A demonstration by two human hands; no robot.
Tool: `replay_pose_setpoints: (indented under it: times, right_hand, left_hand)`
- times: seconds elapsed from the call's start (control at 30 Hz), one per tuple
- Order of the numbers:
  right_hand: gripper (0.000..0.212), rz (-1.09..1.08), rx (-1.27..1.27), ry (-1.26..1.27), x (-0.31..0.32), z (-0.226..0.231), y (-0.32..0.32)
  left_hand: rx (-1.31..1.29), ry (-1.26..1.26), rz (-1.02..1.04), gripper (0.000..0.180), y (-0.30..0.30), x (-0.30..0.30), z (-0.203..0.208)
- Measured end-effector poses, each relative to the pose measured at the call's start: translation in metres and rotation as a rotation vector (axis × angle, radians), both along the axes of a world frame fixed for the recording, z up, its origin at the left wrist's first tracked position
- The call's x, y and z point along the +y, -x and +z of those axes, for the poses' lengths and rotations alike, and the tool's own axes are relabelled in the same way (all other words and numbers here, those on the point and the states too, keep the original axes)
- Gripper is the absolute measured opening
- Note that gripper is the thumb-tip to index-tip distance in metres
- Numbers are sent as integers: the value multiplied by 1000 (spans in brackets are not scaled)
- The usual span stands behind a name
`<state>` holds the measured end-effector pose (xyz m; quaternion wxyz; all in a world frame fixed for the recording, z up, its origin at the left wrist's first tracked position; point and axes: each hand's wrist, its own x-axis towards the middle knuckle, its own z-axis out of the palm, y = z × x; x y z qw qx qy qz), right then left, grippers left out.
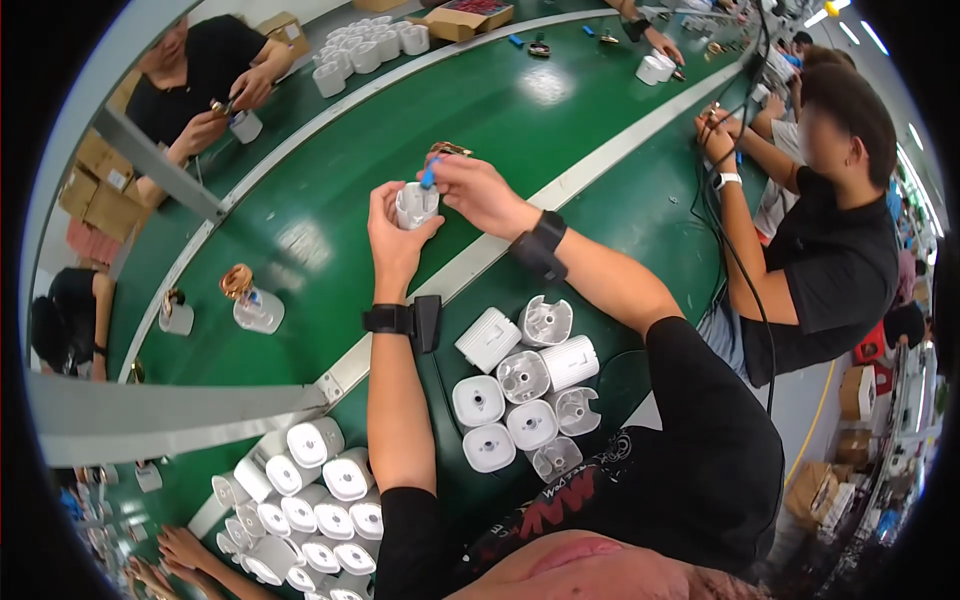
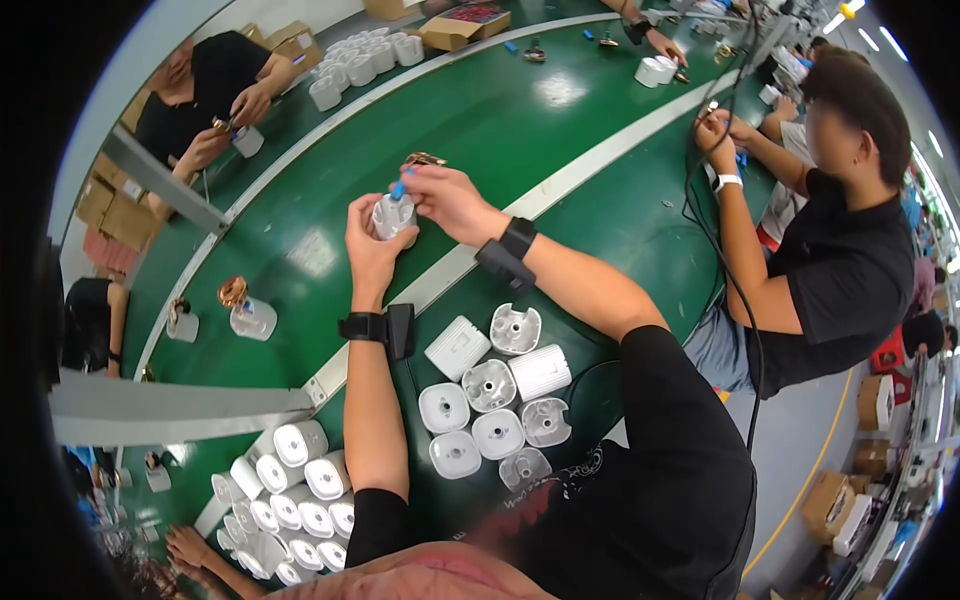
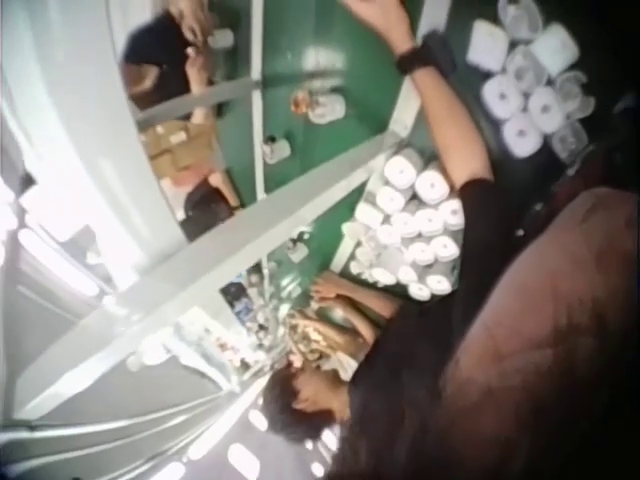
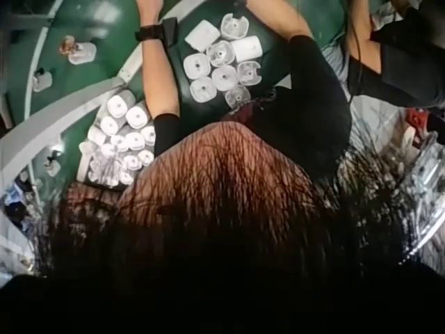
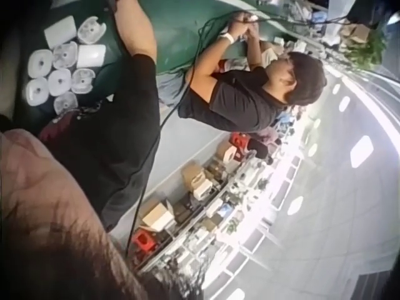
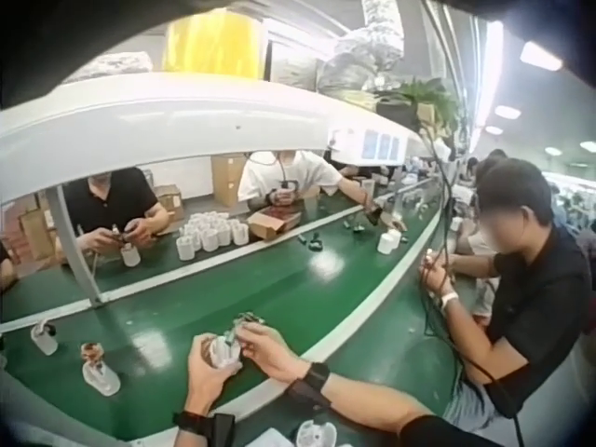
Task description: Assemble electronic components and plastic housings on a production line.
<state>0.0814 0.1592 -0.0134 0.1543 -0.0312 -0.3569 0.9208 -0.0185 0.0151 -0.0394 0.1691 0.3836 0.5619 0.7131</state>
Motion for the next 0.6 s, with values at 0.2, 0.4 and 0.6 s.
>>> replay_pose_setpoints:
  times: [0.2, 0.4, 0.6]
  right_hand:
    - [23, -524, -219, -1035, -13, 7, -11]
    - [15, -606, -78, -833, -1, 1, -15]
    - [11, -535, -99, -783, -14, 12, -16]
  left_hand:
    - [73, 221, 3, 79, 6, 3, -10]
    - [204, 272, 74, 72, -9, 2, 7]
    - [164, 272, 108, 67, -9, -9, 13]
